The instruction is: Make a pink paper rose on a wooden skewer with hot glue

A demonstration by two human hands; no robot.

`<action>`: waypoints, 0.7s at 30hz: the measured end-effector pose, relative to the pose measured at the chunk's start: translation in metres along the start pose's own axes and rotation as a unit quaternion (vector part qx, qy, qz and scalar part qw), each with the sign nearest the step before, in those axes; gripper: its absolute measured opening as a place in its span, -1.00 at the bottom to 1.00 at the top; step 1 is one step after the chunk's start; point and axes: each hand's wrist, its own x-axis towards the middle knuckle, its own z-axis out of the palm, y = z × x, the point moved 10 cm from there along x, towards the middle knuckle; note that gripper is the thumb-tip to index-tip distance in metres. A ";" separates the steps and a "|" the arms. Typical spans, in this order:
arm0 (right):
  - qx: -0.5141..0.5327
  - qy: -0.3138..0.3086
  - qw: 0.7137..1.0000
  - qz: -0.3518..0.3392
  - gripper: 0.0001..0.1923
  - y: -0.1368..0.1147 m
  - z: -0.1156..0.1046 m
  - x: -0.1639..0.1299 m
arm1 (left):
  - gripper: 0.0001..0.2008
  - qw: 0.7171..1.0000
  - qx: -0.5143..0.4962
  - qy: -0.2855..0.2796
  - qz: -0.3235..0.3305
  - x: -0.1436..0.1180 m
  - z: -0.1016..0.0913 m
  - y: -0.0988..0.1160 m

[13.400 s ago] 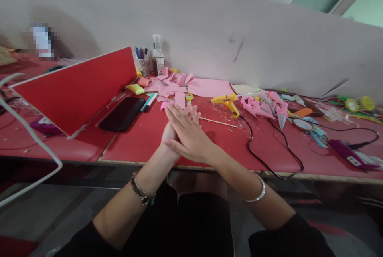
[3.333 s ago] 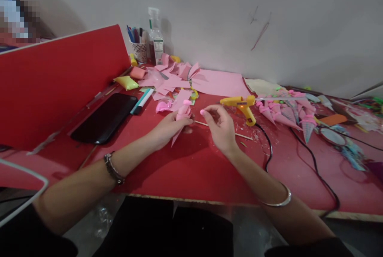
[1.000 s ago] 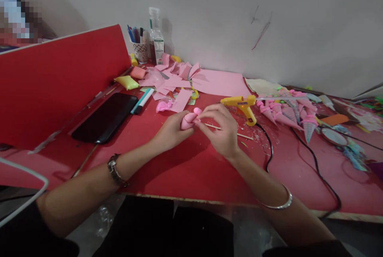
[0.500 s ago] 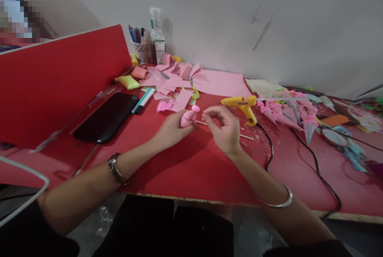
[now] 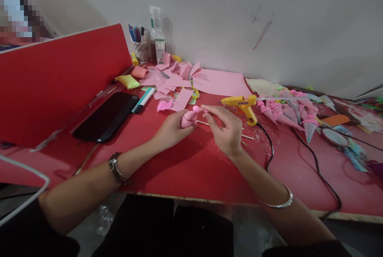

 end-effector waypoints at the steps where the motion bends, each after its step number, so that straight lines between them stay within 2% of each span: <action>1: -0.005 0.002 1.000 -0.011 -0.79 -0.002 -0.001 0.001 | -0.90 1.000 -0.001 -0.001 0.002 0.000 0.000 0.000; 4: 0.003 0.035 0.999 -0.008 -0.89 0.001 -0.006 0.002 | -0.91 1.000 -0.004 -0.003 0.003 0.000 0.001 0.000; 8: 0.041 0.073 0.995 0.052 -0.94 0.018 -0.010 0.000 | -0.92 1.000 0.002 -0.001 -0.005 0.000 0.000 -0.001; 13: 0.088 0.051 0.990 0.093 -0.81 0.025 -0.003 -0.003 | -0.90 1.000 0.013 -0.004 -0.005 -0.001 0.001 -0.002; 17: 0.133 0.049 0.983 0.117 -0.87 0.028 -0.001 -0.004 | -0.89 1.000 0.020 -0.008 -0.010 -0.001 0.002 -0.003; 21: 0.126 0.081 0.982 0.118 -0.98 0.031 -0.008 -0.005 | -0.93 0.999 0.031 -0.005 0.002 0.000 0.002 0.000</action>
